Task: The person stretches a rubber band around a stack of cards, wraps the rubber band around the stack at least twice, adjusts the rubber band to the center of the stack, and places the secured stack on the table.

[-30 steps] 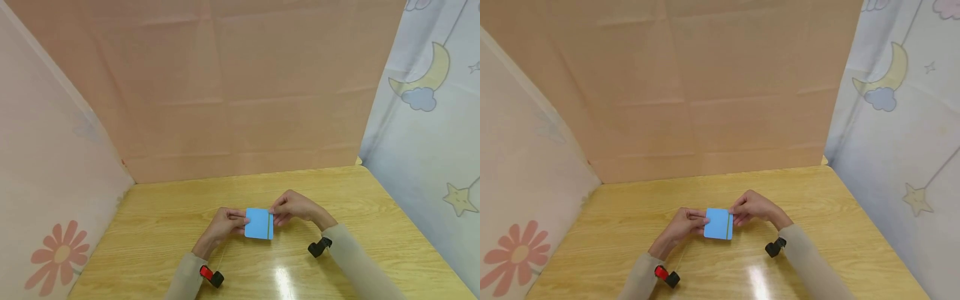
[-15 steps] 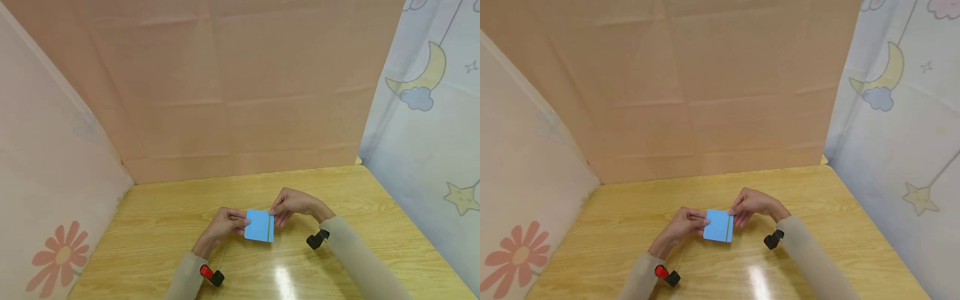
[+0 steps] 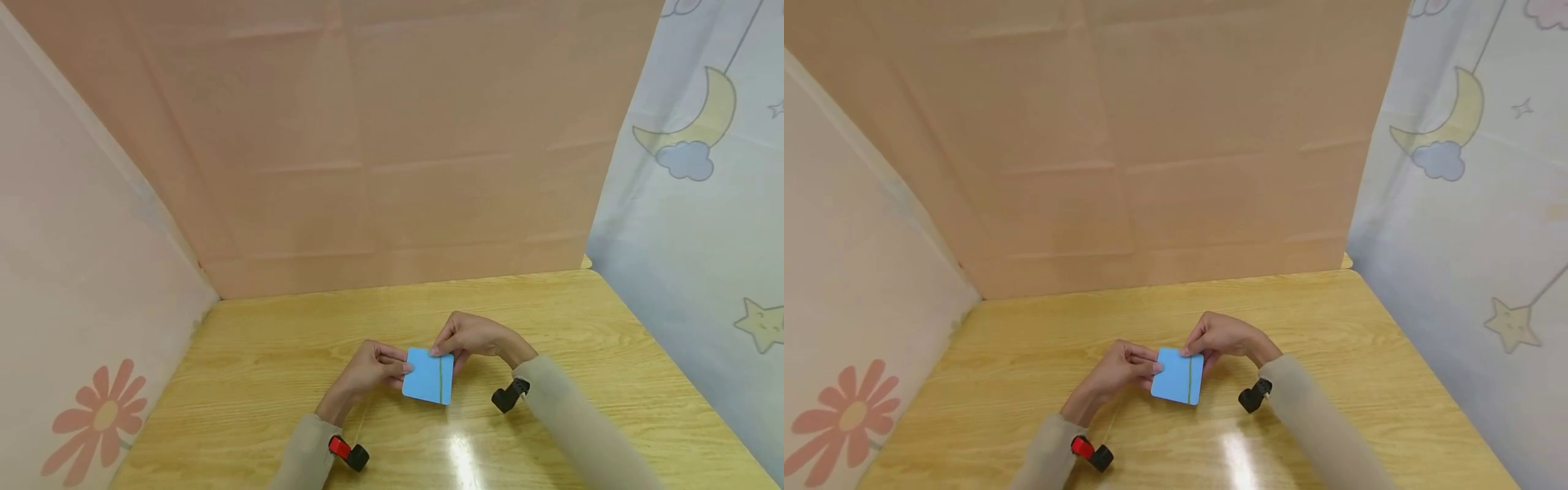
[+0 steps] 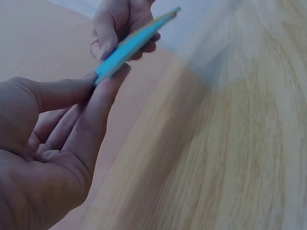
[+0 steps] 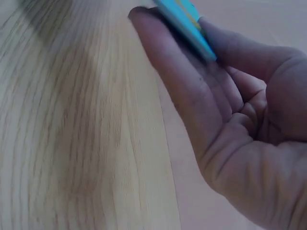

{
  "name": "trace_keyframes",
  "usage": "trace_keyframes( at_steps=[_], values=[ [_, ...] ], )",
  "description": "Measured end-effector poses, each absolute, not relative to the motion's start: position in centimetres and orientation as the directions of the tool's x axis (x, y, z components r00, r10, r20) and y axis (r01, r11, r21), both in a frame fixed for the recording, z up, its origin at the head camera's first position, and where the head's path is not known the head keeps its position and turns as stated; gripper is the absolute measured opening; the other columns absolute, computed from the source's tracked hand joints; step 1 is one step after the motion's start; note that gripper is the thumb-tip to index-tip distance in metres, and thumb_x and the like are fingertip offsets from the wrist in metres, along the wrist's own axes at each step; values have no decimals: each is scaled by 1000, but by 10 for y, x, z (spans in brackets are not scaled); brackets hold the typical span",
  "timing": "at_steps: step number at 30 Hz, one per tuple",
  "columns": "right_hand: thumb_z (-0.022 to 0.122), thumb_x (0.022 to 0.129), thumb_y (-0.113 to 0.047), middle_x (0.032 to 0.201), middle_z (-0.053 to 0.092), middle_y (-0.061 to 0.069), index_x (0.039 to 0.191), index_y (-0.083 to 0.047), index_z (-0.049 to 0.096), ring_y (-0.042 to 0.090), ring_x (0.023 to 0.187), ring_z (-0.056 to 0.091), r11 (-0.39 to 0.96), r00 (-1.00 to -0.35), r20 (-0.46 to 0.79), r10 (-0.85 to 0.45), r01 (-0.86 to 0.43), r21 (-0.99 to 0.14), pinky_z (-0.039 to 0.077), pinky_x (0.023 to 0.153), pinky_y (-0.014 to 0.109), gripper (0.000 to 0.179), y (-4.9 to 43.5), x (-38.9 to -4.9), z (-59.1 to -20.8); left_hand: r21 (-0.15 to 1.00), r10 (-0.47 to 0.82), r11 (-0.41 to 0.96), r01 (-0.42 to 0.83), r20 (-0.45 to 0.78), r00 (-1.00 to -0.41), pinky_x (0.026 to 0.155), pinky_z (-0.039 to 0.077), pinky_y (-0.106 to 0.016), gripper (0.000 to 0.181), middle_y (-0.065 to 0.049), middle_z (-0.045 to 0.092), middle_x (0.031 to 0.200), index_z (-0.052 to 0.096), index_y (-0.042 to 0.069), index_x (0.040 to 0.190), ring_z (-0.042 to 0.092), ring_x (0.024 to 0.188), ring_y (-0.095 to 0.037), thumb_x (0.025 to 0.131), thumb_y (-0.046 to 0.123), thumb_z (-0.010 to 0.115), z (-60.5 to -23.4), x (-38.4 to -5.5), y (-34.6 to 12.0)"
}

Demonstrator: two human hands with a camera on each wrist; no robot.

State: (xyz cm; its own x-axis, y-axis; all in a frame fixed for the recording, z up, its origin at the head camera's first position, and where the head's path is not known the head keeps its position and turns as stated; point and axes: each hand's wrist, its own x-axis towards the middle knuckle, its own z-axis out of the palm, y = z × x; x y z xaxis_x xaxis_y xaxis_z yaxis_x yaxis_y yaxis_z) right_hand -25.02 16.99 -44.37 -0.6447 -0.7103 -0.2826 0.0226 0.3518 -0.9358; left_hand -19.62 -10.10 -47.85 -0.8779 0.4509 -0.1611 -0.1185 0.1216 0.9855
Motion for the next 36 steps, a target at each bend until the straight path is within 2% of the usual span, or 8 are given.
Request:
trace_keyframes(
  at_steps=[10, 17, 20, 28, 36],
  values=[
    [72, 100, -13, 92, 81, 20, 105, 4, 82, 25, 74, 80, 364, -677, -292, -676, 38, -931, 66, 79, 56, 20, 172, -251, -438, 985, 419, 99, -142, -170, -892, 75, 69, -36, 26, -13, 82, 97, 75, -8, 118, 76, 73, -14, 97, 7, 75, -481, -198, -105],
    [69, 101, -10, 92, 80, 23, 106, 5, 81, 22, 73, 80, 355, -668, -283, -688, 31, -935, 68, 77, 51, 19, 178, -254, -439, 984, 391, 79, -160, -179, -903, 74, 68, -32, 29, -6, 81, 92, 72, -10, 122, 74, 73, -13, 97, 5, 74, -481, -200, -112],
    [69, 101, -10, 91, 80, 22, 106, 5, 81, 22, 73, 80, 350, -665, -275, -695, 23, -937, 67, 77, 52, 19, 177, -254, -439, 984, 397, 77, -162, -179, -900, 75, 68, -33, 29, -4, 80, 91, 71, -10, 122, 74, 73, -13, 97, 4, 74, -481, -200, -112],
    [68, 102, -9, 90, 80, 19, 103, 4, 81, 21, 70, 78, 342, -645, -235, -727, -43, -939, 66, 77, 57, 19, 174, -254, -441, 984, 404, 86, -158, -180, -897, 78, 69, -39, 27, -5, 81, 89, 74, -9, 118, 74, 72, -14, 96, 6, 76, -480, -198, -112],
    [70, 101, -10, 89, 81, 15, 101, 2, 82, 18, 67, 76, 336, -642, -207, -738, -84, -938, 67, 74, 54, 18, 168, -252, -442, 984, 404, 100, -148, -176, -898, 79, 69, -42, 27, -5, 81, 89, 74, -9, 117, 74, 70, -14, 96, 7, 76, -477, -196, -113]
  ],
)
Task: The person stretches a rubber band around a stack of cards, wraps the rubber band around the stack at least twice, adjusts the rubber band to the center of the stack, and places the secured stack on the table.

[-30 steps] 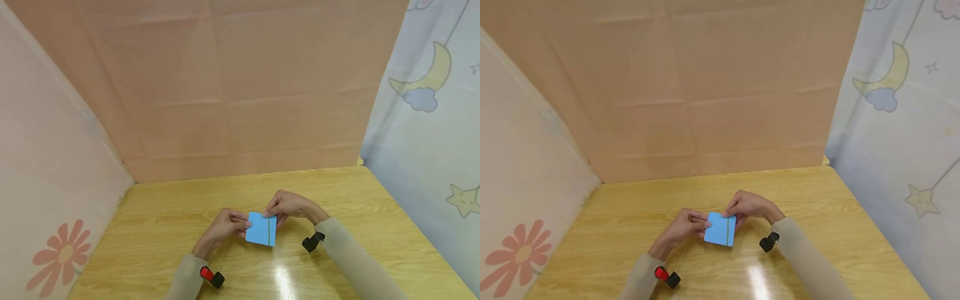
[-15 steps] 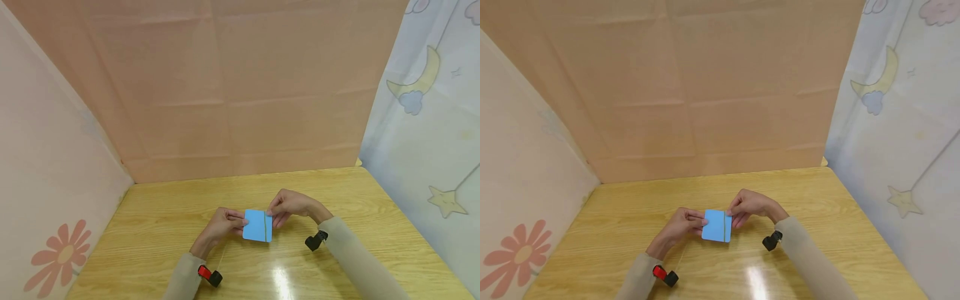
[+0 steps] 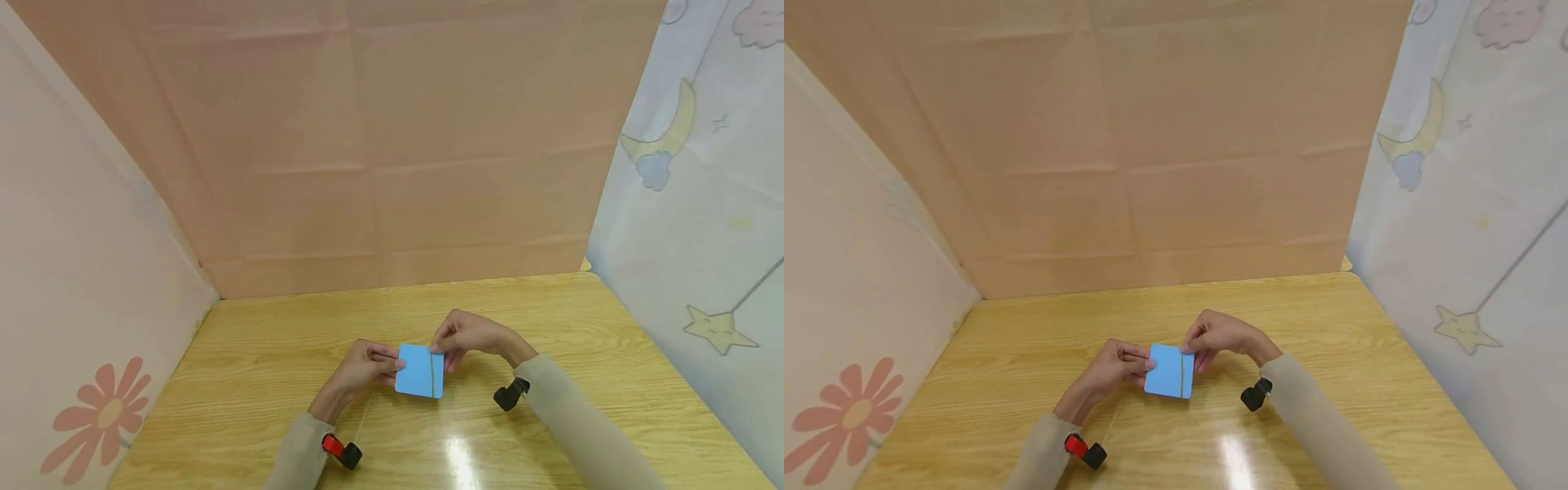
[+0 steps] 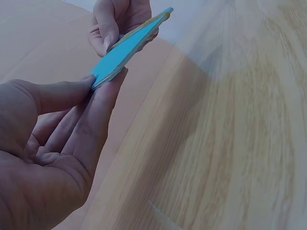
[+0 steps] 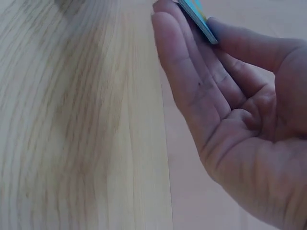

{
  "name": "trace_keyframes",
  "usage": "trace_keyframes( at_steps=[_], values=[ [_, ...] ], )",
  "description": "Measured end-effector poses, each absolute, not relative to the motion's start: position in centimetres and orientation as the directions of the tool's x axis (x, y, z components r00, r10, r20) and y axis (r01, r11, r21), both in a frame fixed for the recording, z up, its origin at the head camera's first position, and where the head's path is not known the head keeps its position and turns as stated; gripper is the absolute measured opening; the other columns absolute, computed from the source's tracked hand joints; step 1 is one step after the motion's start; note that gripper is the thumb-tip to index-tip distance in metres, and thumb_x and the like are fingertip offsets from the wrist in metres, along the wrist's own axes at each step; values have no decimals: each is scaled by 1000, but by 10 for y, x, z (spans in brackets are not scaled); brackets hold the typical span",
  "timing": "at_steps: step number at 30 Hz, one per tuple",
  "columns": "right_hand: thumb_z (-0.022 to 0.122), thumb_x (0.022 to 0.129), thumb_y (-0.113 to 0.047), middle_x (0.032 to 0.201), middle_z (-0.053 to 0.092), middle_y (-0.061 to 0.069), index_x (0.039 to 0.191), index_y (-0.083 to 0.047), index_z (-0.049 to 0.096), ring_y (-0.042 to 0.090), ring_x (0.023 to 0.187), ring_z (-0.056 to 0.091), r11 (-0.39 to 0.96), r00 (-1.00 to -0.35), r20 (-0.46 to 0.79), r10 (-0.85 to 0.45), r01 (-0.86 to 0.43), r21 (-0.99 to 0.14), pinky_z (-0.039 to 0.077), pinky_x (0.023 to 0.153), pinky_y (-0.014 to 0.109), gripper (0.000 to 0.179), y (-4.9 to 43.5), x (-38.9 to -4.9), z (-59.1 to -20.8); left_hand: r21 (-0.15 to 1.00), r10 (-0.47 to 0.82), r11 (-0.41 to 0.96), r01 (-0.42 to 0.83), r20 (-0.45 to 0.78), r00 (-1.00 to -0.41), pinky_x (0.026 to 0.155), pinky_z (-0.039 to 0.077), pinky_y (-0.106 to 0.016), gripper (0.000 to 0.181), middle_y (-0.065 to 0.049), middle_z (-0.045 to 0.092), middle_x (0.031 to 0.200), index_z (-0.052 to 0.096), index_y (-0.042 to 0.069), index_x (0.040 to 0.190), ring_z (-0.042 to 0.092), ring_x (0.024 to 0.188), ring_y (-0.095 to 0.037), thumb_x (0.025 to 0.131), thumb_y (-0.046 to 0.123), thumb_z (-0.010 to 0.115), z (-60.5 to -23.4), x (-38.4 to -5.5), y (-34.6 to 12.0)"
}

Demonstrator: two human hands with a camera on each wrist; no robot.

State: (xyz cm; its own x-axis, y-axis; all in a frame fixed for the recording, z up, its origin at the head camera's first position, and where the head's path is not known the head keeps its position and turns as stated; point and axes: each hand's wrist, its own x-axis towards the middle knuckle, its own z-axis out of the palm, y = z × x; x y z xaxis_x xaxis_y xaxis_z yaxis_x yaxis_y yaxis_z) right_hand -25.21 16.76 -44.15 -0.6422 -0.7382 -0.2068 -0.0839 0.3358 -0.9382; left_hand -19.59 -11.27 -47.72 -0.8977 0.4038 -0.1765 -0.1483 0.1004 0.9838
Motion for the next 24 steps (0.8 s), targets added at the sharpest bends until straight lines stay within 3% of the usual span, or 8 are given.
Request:
trace_keyframes(
  at_steps=[7, 15, 19, 24],
  values=[
    [70, 101, -11, 92, 81, 12, 100, 1, 82, 19, 68, 77, 350, -657, -206, -725, -93, -932, 67, 74, 54, 18, 165, -252, -447, 984, 403, 116, -137, -173, -899, 75, 69, -41, 25, -12, 81, 94, 75, -9, 116, 74, 70, -16, 96, 5, 76, -480, -195, -112],
    [69, 101, -13, 95, 81, 15, 102, 1, 83, 22, 71, 78, 345, -680, -214, -701, -61, -936, 68, 75, 53, 20, 164, -249, -447, 983, 391, 122, -136, -174, -904, 74, 69, -38, 24, -10, 81, 92, 75, -9, 115, 74, 70, -16, 96, 6, 76, -480, -195, -112],
    [71, 101, -17, 91, 81, 9, 101, 0, 84, 15, 69, 75, 350, -673, -213, -708, -71, -934, 68, 67, 39, 21, 159, -248, -448, 985, 419, 132, -114, -160, -894, 74, 69, -40, 24, -16, 82, 96, 75, -9, 115, 77, 71, -16, 96, 6, 76, -479, -194, -108],
    [72, 101, -21, 83, 79, 1, 98, -3, 84, 7, 64, 66, 359, -677, -203, -708, -97, -928, 56, 58, 24, 22, 155, -247, -449, 986, 439, 140, -94, -146, -886, 73, 69, -41, 25, -19, 81, 97, 77, -8, 115, 77, 73, -14, 96, 7, 76, -481, -193, -102]
  ],
)
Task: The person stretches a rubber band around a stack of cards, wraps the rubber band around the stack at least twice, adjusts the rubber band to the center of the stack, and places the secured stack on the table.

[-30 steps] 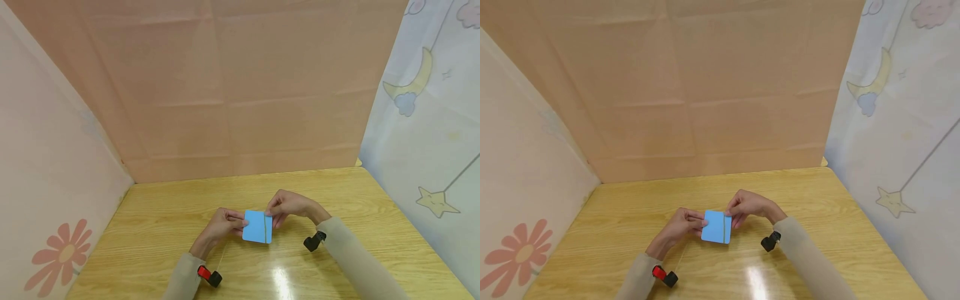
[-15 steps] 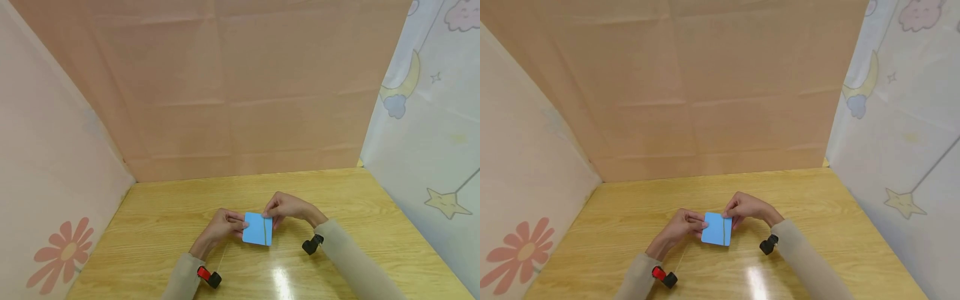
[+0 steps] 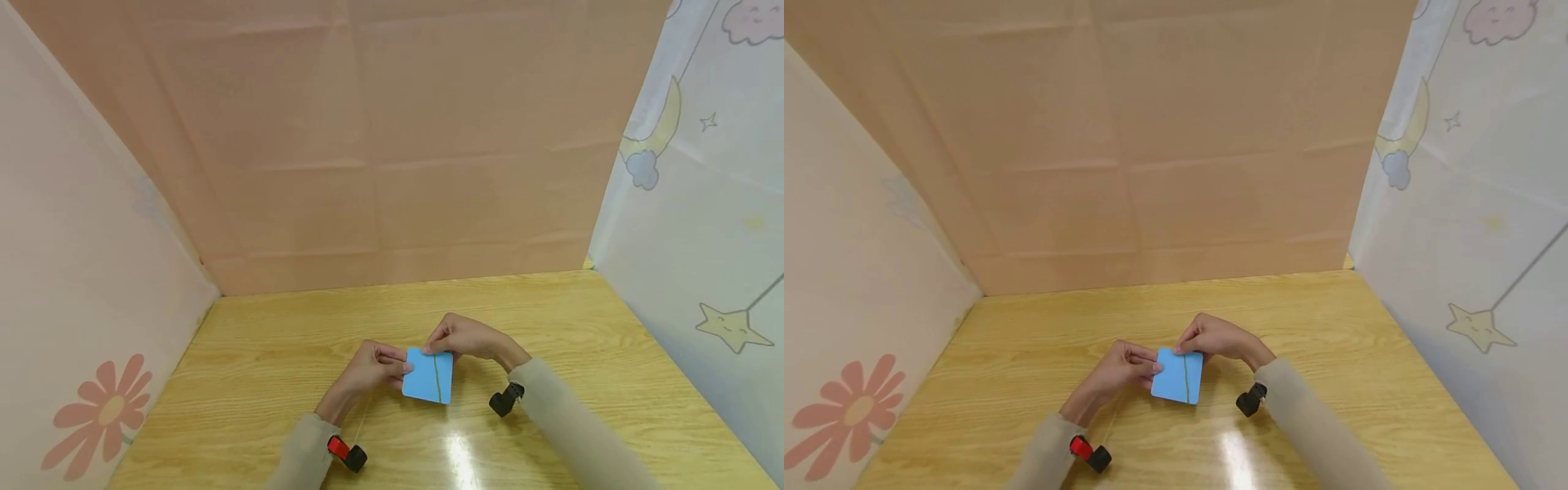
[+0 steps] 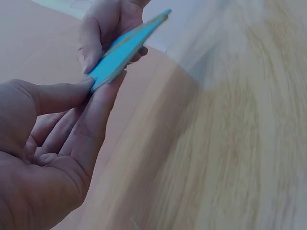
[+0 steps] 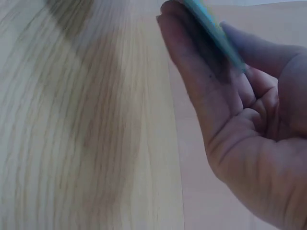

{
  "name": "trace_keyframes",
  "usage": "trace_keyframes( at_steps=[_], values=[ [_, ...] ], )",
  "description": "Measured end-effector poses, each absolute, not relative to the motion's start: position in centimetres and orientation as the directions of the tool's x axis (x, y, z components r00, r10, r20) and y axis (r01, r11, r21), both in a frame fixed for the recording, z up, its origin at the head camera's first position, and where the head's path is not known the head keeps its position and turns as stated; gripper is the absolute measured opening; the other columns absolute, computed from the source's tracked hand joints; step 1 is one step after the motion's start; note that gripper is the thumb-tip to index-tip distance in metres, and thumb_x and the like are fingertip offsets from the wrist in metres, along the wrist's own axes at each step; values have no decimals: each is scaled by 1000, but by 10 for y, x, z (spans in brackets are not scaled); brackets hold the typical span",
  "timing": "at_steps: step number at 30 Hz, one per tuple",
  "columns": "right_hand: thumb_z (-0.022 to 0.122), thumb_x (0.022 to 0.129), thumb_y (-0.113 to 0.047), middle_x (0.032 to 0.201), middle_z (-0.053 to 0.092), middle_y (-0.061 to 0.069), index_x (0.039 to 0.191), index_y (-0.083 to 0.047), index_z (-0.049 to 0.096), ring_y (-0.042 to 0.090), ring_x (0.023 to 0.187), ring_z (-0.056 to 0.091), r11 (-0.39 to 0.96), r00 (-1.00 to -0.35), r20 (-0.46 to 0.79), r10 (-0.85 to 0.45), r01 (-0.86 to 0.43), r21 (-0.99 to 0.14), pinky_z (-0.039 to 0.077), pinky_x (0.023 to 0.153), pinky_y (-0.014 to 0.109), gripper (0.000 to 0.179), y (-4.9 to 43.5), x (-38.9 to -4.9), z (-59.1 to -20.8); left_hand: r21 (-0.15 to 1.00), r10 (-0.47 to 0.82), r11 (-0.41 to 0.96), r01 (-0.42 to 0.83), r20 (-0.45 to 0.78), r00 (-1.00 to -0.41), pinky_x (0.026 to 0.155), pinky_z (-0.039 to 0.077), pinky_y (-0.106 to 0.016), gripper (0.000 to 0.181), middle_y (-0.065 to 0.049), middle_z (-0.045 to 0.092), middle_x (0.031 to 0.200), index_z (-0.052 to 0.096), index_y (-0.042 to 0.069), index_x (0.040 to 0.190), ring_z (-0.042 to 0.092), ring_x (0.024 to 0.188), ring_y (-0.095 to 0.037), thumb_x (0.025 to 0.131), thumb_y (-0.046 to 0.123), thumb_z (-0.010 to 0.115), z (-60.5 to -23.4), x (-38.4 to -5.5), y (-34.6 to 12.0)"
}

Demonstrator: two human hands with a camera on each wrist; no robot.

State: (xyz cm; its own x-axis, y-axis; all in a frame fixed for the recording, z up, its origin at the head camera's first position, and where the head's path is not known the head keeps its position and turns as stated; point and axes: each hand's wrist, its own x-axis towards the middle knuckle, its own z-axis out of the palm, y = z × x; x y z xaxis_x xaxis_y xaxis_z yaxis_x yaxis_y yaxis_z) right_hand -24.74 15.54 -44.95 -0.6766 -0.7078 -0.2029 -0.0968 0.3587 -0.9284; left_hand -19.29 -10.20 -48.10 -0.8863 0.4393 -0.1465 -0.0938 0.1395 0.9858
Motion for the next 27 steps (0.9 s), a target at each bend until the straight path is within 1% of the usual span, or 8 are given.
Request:
trace_keyframes(
  at_steps=[2, 4, 7, 9, 12, 19, 23, 27],
  values=[
    [72, 101, -21, 82, 78, 1, 98, -3, 84, 7, 64, 67, 359, -680, -211, -703, -83, -930, 57, 59, 25, 22, 156, -248, -449, 985, 417, 135, -106, -154, -896, 72, 69, -39, 24, -17, 81, 95, 77, -7, 114, 76, 70, -14, 96, 7, 76, -482, -193, -103],
    [70, 102, -23, 84, 77, 1, 98, -3, 84, 9, 67, 70, 361, -680, -221, -699, -69, -930, 62, 62, 29, 25, 157, -248, -449, 985, 412, 131, -112, -157, -898, 72, 69, -38, 24, -16, 82, 95, 77, -7, 115, 75, 71, -14, 96, 7, 76, -482, -193, -104],
    [68, 104, -26, 90, 78, 3, 100, -3, 83, 13, 72, 74, 361, -684, -229, -693, -55, -931, 68, 70, 39, 27, 160, -249, -448, 984, 400, 127, -125, -166, -902, 72, 69, -35, 25, -13, 82, 95, 77, -6, 115, 76, 71, -14, 96, 10, 77, -483, -195, -106],
    [67, 105, -26, 95, 79, 6, 103, -2, 83, 18, 76, 77, 350, -684, -226, -693, -47, -935, 69, 75, 46, 29, 163, -249, -447, 985, 394, 119, -127, -164, -904, 72, 68, -34, 26, -12, 82, 94, 77, -6, 116, 76, 72, -13, 96, 10, 78, -483, -195, -108],
    [67, 105, -22, 102, 80, 10, 108, -1, 82, 22, 80, 79, 342, -683, -224, -695, -40, -939, 68, 81, 52, 26, 166, -249, -444, 984, 381, 108, -140, -171, -909, 72, 68, -31, 30, -9, 81, 92, 75, -7, 119, 75, 72, -12, 95, 10, 78, -483, -196, -110],
    [69, 102, -15, 100, 81, 14, 106, 1, 81, 22, 79, 79, 340, -687, -219, -693, -44, -939, 68, 79, 51, 21, 166, -248, -444, 984, 379, 104, -144, -173, -909, 73, 68, -33, 31, -9, 81, 92, 73, -9, 121, 75, 71, -12, 95, 9, 77, -482, -196, -110],
    [70, 101, -14, 96, 81, 13, 104, 1, 82, 21, 77, 79, 342, -695, -215, -686, -46, -939, 68, 76, 50, 19, 164, -249, -446, 983, 374, 112, -143, -175, -911, 74, 69, -37, 28, -11, 81, 93, 74, -9, 119, 75, 70, -13, 96, 7, 77, -482, -196, -109],
    [71, 100, -14, 94, 81, 11, 102, 1, 82, 19, 74, 78, 338, -707, -189, -682, -76, -938, 68, 72, 50, 19, 161, -249, -447, 983, 378, 115, -146, -179, -908, 74, 69, -37, 27, -12, 82, 93, 75, -8, 117, 76, 71, -13, 96, 8, 77, -482, -197, -108]
  ],
)
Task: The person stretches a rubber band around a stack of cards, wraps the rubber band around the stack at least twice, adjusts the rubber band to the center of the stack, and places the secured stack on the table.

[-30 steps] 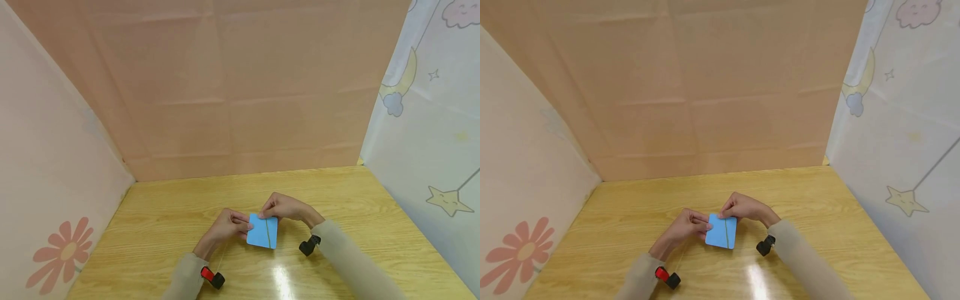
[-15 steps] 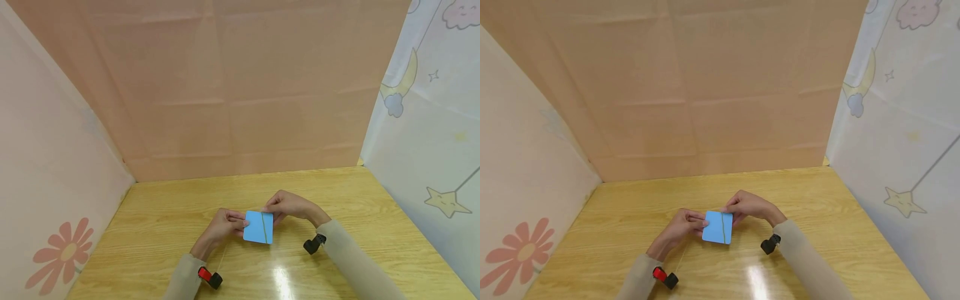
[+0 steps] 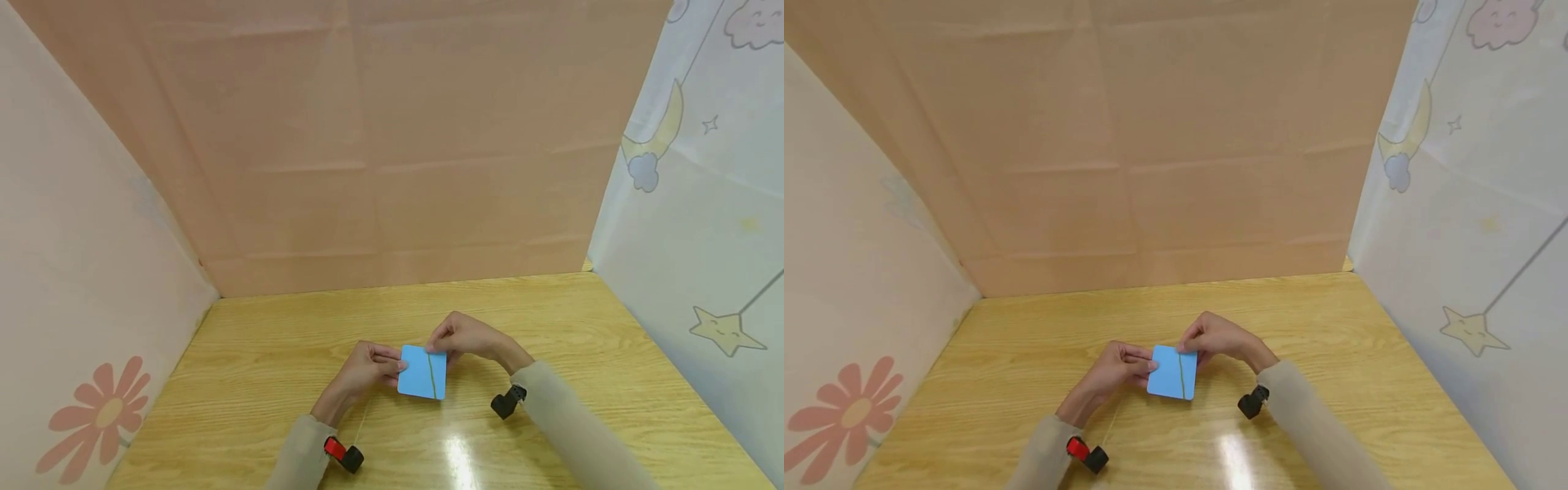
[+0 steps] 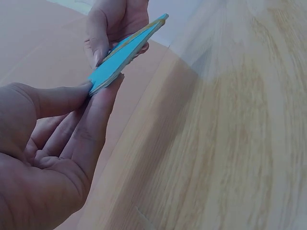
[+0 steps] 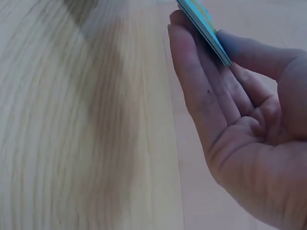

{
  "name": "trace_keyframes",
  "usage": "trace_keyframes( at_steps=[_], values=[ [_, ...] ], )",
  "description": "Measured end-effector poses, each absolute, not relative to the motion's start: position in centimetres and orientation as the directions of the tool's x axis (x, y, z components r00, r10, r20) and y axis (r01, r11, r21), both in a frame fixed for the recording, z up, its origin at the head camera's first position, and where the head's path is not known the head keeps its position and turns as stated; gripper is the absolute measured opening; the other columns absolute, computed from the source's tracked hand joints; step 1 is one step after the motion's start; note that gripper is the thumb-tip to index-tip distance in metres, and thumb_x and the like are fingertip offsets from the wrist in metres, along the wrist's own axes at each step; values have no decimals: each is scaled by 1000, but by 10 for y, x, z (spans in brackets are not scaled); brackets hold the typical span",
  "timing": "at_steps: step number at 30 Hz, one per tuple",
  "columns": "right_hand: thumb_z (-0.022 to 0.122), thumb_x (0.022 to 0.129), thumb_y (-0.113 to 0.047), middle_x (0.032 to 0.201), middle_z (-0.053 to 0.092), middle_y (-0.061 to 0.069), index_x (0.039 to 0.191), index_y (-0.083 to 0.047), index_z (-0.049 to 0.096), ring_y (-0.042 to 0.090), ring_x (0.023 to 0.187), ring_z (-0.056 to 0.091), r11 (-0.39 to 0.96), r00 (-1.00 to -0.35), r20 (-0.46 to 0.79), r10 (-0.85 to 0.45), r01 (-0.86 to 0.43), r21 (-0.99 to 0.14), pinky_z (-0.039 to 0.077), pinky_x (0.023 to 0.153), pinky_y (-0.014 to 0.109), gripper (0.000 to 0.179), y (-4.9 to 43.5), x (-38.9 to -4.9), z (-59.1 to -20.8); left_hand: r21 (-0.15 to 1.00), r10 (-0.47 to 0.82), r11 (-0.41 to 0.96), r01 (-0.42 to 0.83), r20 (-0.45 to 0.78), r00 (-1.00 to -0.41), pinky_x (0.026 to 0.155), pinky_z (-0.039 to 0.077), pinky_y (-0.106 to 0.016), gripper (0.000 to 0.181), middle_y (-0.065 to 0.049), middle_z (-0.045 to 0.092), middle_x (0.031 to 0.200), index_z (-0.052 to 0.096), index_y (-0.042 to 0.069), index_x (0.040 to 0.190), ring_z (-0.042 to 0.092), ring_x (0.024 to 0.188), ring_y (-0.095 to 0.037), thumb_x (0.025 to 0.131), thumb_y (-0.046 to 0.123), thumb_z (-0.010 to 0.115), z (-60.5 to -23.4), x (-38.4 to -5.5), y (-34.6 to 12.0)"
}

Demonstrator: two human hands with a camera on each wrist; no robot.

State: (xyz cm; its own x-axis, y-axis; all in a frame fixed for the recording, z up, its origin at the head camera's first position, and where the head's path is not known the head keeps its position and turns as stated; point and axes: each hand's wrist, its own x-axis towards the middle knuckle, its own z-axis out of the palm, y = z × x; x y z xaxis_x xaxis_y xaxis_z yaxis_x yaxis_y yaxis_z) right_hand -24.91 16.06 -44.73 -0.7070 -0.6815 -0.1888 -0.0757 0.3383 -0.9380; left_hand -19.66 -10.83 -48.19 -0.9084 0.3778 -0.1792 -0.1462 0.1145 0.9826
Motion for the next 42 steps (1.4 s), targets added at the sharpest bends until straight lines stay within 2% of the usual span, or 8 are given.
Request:
trace_keyframes(
  at_steps=[9, 14, 20, 29, 37, 40, 42],
  values=[
    [72, 100, -16, 98, 81, 12, 104, -1, 83, 17, 77, 78, 333, -722, -175, -670, -82, -939, 68, 72, 48, 19, 155, -248, -451, 985, 409, 102, -140, -170, -897, 73, 69, -37, 27, -15, 82, 95, 76, -7, 118, 76, 71, -13, 96, 9, 77, -482, -196, -110],
    [72, 101, -16, 95, 81, 10, 105, 1, 83, 14, 74, 76, 329, -719, -189, -669, -58, -943, 68, 67, 36, 20, 154, -248, -451, 984, 422, 106, -140, -172, -890, 72, 69, -36, 25, -16, 82, 96, 77, -7, 117, 77, 71, -13, 96, 8, 76, -481, -196, -110],
    [70, 101, -15, 93, 81, 9, 107, 4, 82, 10, 70, 72, 323, -723, -184, -666, -58, -944, 62, 61, 24, 22, 152, -247, -449, 982, 403, 133, -137, -180, -897, 72, 68, -35, 24, -8, 81, 90, 77, -6, 114, 74, 69, -12, 96, 10, 77, -477, -197, -106],
    [67, 105, -23, 102, 80, 8, 107, 0, 82, 14, 78, 75, 320, -753, -173, -635, -53, -946, 68, 73, 36, 28, 159, -247, -448, 980, 374, 125, -154, -190, -908, 74, 68, -34, 27, -9, 82, 94, 77, -5, 117, 75, 74, -12, 96, 12, 78, -478, -199, -105],
    [66, 106, -30, 130, 73, 22, 130, 8, 70, 21, 112, 73, 287, -796, -163, -583, -14, -958, 67, 87, 42, 45, 171, -244, -440, 982, 358, 103, -159, -185, -915, 73, 67, -29, 30, -10, 82, 97, 75, -6, 120, 74, 75, -12, 96, 11, 77, -477, -199, -103],
    [66, 105, -29, 128, 73, 22, 133, 10, 66, 23, 110, 73, 266, -798, -155, -582, -6, -964, 67, 88, 44, 48, 172, -241, -440, 982, 357, 86, -171, -190, -914, 72, 67, -29, 29, -9, 82, 95, 76, -5, 119, 75, 75, -13, 96, 12, 77, -477, -200, -102],
    [66, 106, -28, 122, 75, 18, 133, 10, 66, 23, 105, 74, 258, -802, -157, -577, 3, -966, 67, 88, 44, 47, 173, -240, -441, 981, 359, 75, -179, -194, -913, 72, 67, -29, 28, -9, 82, 93, 76, -6, 118, 76, 76, -13, 96, 11, 78, -478, -201, -102]
  ],
)
